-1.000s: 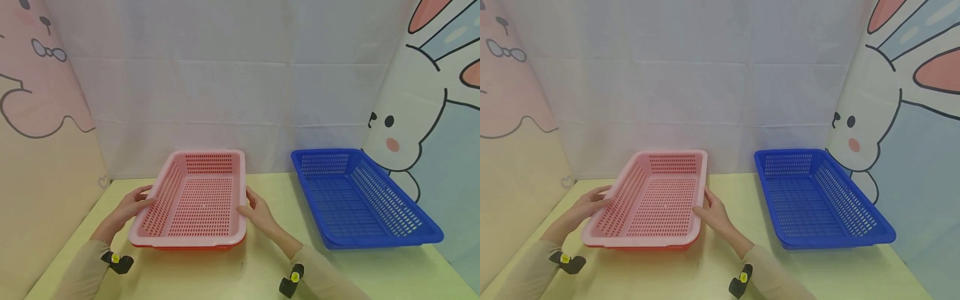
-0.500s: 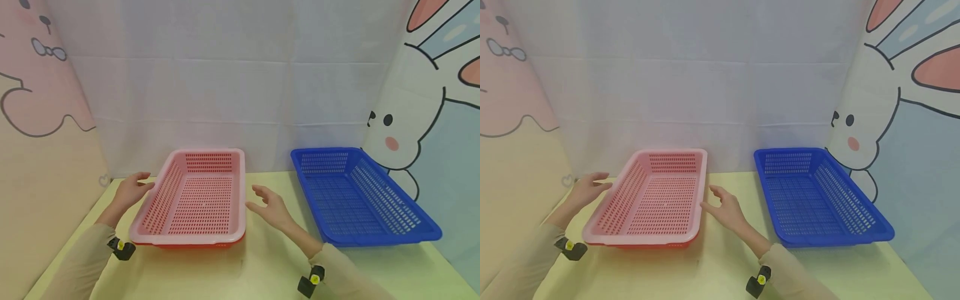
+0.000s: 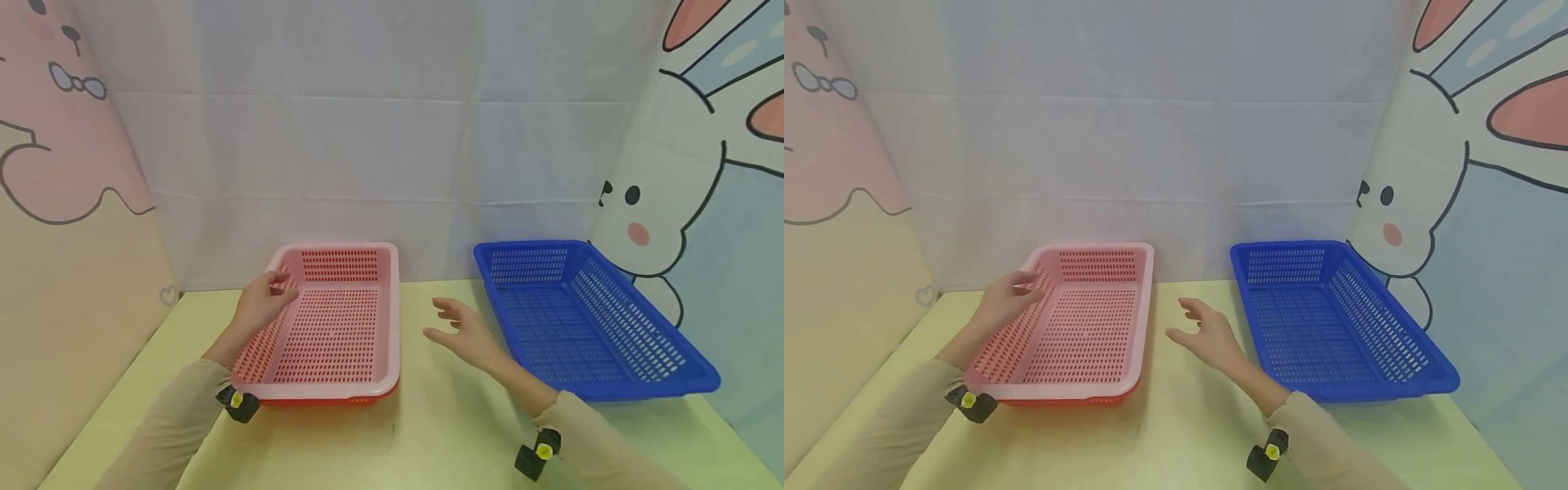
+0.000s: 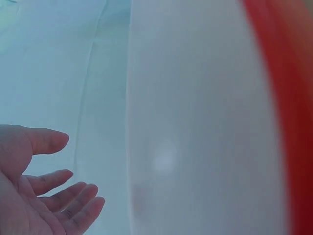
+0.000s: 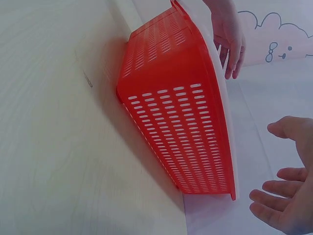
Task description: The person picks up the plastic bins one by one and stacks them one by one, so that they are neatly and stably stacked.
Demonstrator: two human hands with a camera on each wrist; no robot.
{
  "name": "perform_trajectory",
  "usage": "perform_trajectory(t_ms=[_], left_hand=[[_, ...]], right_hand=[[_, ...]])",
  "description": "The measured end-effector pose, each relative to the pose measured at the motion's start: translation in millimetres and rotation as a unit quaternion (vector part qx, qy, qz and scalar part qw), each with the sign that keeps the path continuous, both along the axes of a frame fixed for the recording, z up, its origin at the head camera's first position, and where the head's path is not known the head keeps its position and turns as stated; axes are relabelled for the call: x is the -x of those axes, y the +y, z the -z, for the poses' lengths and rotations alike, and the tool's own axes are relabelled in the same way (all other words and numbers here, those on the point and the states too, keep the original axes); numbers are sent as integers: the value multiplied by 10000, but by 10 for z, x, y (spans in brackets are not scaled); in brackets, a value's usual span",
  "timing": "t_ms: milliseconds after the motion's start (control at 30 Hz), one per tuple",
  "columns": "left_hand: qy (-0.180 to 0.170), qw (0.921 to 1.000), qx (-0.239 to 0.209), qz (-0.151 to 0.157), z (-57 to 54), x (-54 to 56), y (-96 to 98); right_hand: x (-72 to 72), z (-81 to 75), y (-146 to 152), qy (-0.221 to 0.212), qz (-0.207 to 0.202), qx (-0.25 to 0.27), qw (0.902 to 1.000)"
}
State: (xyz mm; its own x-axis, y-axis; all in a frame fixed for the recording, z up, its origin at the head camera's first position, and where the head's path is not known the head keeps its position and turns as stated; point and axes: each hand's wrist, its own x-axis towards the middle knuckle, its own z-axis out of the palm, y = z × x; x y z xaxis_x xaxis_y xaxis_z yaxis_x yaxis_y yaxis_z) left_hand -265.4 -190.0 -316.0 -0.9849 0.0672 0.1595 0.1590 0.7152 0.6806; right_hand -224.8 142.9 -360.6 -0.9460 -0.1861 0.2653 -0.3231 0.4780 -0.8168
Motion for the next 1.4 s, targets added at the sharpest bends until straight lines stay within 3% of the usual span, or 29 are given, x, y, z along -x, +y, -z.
perform_trajectory(t_ms=[233,467,667,933,1100,1400], left_hand=[[-26,9992,-345,188,8,-36,351],[-343,9966,-737,128,12,-110,650],[-311,9936,-1070,189,36,-122,897],[-252,9837,-1708,509,29,-165,1215],[-406,9761,-2023,690,27,-203,1384],[-650,9621,-2493,898,69,-254,1717]], right_hand=[[-26,-58,152,141,289,-174,9993],[-65,-73,330,194,483,-293,9982],[-84,-124,534,261,605,-462,9968],[-74,-159,823,-96,495,-398,9979],[-88,-182,1015,-322,631,-323,9970],[-90,-174,1396,-176,932,-565,9939]])
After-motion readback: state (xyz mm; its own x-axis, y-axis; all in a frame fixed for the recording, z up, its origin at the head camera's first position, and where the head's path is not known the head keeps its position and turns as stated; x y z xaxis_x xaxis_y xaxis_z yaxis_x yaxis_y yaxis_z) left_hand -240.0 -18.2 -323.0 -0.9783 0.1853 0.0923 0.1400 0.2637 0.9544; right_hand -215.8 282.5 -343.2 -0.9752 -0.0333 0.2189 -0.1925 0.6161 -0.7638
